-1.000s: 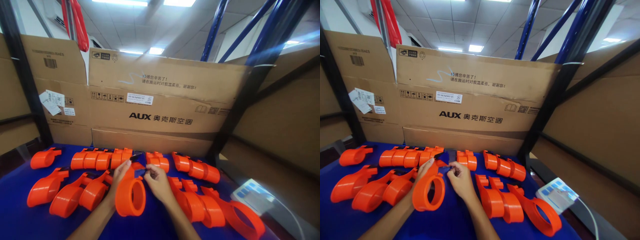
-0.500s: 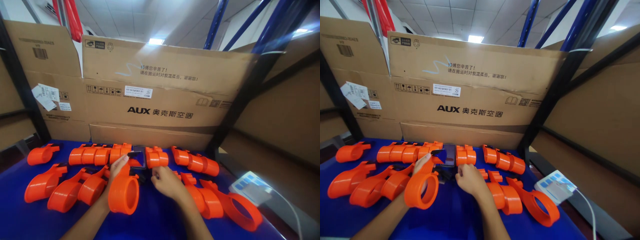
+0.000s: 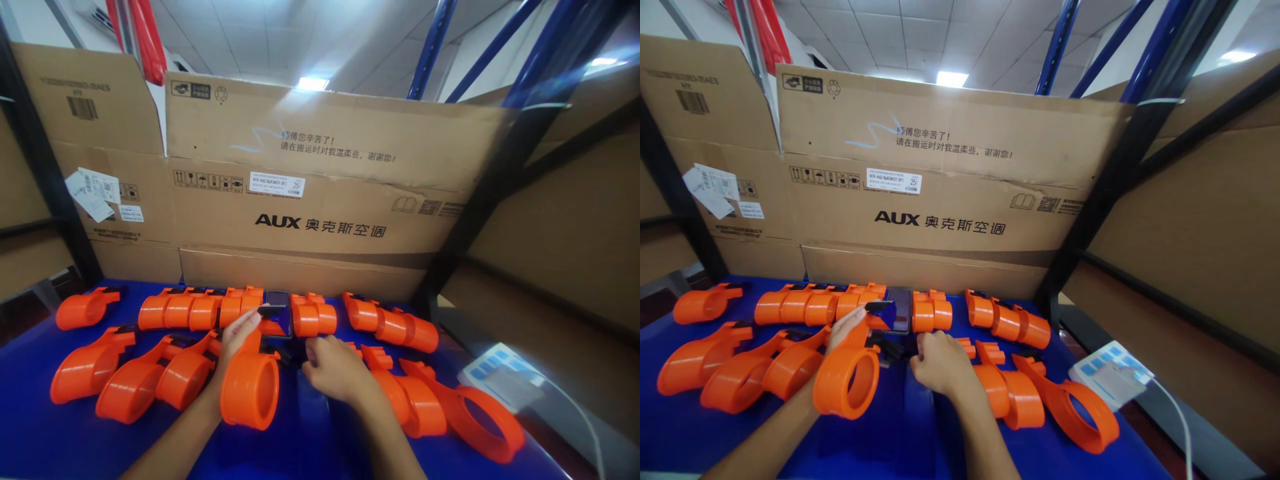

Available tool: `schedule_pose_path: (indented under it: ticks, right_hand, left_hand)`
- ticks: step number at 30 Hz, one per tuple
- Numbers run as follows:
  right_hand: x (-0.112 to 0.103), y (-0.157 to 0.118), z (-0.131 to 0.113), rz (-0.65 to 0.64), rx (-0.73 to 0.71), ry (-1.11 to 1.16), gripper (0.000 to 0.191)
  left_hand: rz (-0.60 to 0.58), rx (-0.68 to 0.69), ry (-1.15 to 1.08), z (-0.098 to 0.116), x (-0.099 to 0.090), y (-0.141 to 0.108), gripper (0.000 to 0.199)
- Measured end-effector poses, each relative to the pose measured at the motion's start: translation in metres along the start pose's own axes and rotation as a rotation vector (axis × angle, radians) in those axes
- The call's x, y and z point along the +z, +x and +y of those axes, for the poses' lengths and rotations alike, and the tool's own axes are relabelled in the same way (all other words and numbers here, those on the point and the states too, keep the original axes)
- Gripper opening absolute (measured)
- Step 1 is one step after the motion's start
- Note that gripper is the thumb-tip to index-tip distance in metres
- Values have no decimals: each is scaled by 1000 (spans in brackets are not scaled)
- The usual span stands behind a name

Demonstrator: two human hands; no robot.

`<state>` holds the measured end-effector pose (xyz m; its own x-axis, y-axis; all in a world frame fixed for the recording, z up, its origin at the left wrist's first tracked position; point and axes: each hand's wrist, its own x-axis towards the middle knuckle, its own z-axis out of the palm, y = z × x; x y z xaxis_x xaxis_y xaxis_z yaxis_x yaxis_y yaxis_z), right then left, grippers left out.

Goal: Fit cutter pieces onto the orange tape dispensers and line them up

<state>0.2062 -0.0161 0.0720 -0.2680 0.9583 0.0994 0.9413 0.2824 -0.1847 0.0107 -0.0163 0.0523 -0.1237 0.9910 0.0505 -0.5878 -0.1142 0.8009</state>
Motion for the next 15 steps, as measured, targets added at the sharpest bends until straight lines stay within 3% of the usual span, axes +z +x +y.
schedule_pose_path:
  ticks: [7, 15]
  right_hand:
    - [-3, 2, 0, 48, -8, -67, 11]
    - [-6, 3, 2, 68, -64, -31, 17]
  left_hand:
    - [-5, 64, 15, -1, 0, 3, 42]
    - [3, 58, 113, -14, -16, 19, 44]
